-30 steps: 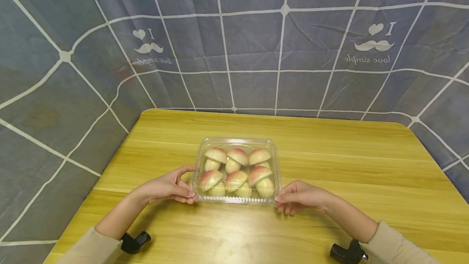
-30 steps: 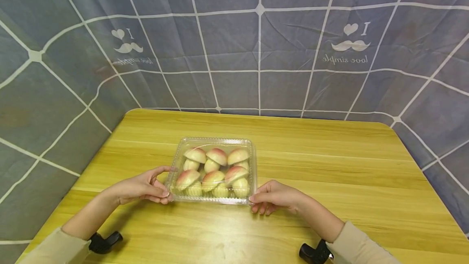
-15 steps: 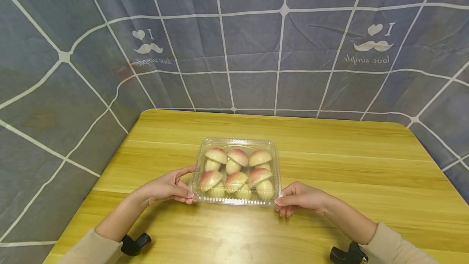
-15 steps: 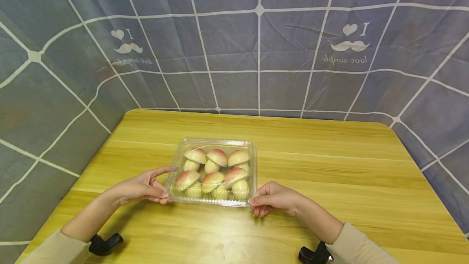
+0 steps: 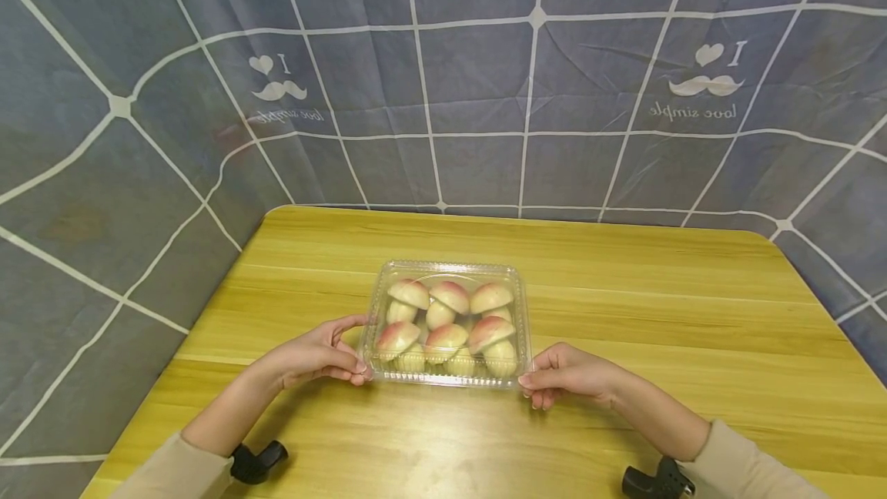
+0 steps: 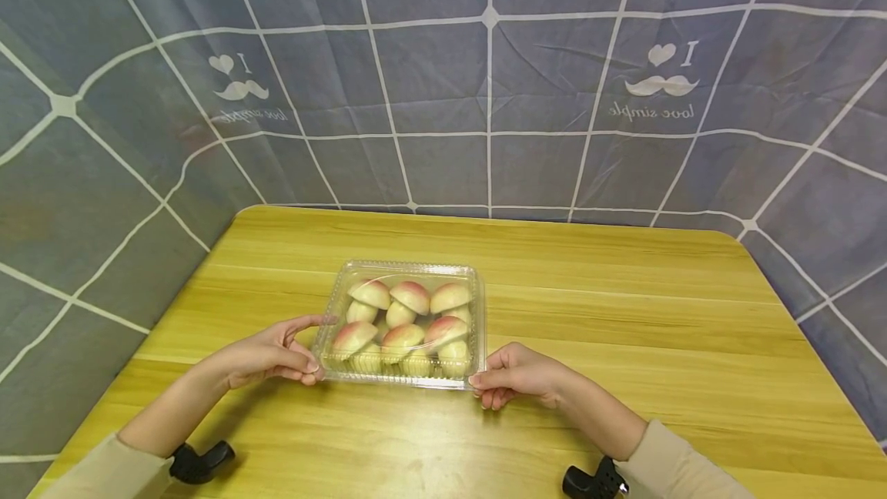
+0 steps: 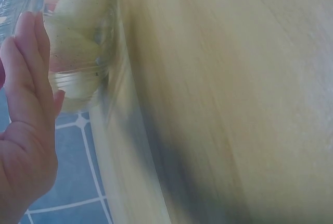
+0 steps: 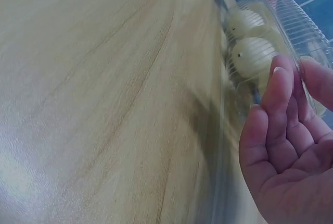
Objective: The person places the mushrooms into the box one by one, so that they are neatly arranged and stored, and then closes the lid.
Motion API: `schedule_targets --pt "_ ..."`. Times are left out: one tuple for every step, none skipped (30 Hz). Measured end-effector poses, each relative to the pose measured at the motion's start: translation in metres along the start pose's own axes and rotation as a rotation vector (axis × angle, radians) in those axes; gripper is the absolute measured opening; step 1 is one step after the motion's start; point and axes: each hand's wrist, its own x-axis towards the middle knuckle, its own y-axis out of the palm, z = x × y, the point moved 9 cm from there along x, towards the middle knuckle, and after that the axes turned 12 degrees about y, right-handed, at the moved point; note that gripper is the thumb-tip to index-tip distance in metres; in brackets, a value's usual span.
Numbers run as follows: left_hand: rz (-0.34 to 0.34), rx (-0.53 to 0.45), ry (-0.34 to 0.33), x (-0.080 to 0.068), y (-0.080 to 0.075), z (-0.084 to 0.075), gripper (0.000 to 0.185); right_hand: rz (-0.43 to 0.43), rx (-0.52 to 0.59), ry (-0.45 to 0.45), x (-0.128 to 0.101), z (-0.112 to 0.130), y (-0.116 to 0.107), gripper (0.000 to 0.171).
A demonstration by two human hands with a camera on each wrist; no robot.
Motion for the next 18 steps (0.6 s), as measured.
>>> schedule_targets --pt "0.004 0.002 0.0 0.0 0.0 0.0 0.088 0.005 -0.001 0.0 0.0 0.0 0.0 0.041" --pt "0.012 0.003 -0.001 0.0 0.0 0.0 0.088 0.01 0.0 0.001 0.0 0.0 0.0 0.039" --pt "0.02 0.005 -0.002 -0.001 0.0 0.0 0.088 0.015 0.004 0.004 0.001 -0.001 0.001 0.036" --pt "0.029 0.002 -0.003 -0.001 0.0 0.0 0.088 0.02 0.009 0.012 0.001 -0.002 0.001 0.032" --pt "0.039 0.0 -0.005 -0.001 0.0 0.0 0.089 0.024 0.013 0.019 0.001 -0.003 0.0 0.028" --pt "0.05 -0.005 -0.008 -0.001 0.0 0.0 0.089 0.027 0.016 0.029 0.001 -0.004 0.0 0.024" --pt "0.061 -0.01 -0.01 -0.001 0.0 0.0 0.09 0.03 0.018 0.04 0.002 -0.005 0.0 0.02" --pt "0.072 -0.015 -0.013 -0.001 0.0 0.0 0.09 0.033 0.018 0.05 0.002 -0.006 0.0 0.018" --pt "0.08 -0.018 -0.016 -0.001 0.0 0.0 0.091 0.036 0.017 0.059 0.002 -0.006 -0.001 0.019" --pt "0.088 -0.019 -0.022 -0.001 0.0 0.0 0.091 0.038 0.013 0.068 0.002 -0.007 -0.001 0.022" --pt "0.095 -0.008 -0.03 -0.002 0.0 0.0 0.092 0.041 0.006 0.071 0.002 -0.007 -0.002 0.026" --pt "0.101 0.011 -0.042 -0.002 0.0 0.001 0.092 0.043 -0.002 0.077 0.002 -0.008 -0.003 0.031" --pt "0.105 0.04 -0.056 -0.003 -0.001 0.002 0.091 0.044 -0.018 0.08 0.001 -0.008 -0.004 0.035" --pt "0.111 0.08 -0.071 -0.003 -0.003 0.002 0.09 0.04 -0.041 0.082 0.0 -0.008 -0.006 0.039" --pt "0.114 0.132 -0.087 -0.005 -0.005 0.002 0.088 0.027 -0.076 0.083 -0.002 -0.007 -0.009 0.041" --pt "0.117 0.193 -0.104 -0.006 -0.007 0.002 0.086 0.008 -0.119 0.082 -0.005 -0.006 -0.013 0.042" --pt "0.119 0.264 -0.114 -0.008 -0.011 0.0 0.082 -0.024 -0.168 0.078 -0.009 -0.004 -0.018 0.041" --pt "0.117 0.342 -0.111 -0.01 -0.015 -0.003 0.078 -0.066 -0.224 0.075 -0.014 -0.001 -0.025 0.04"
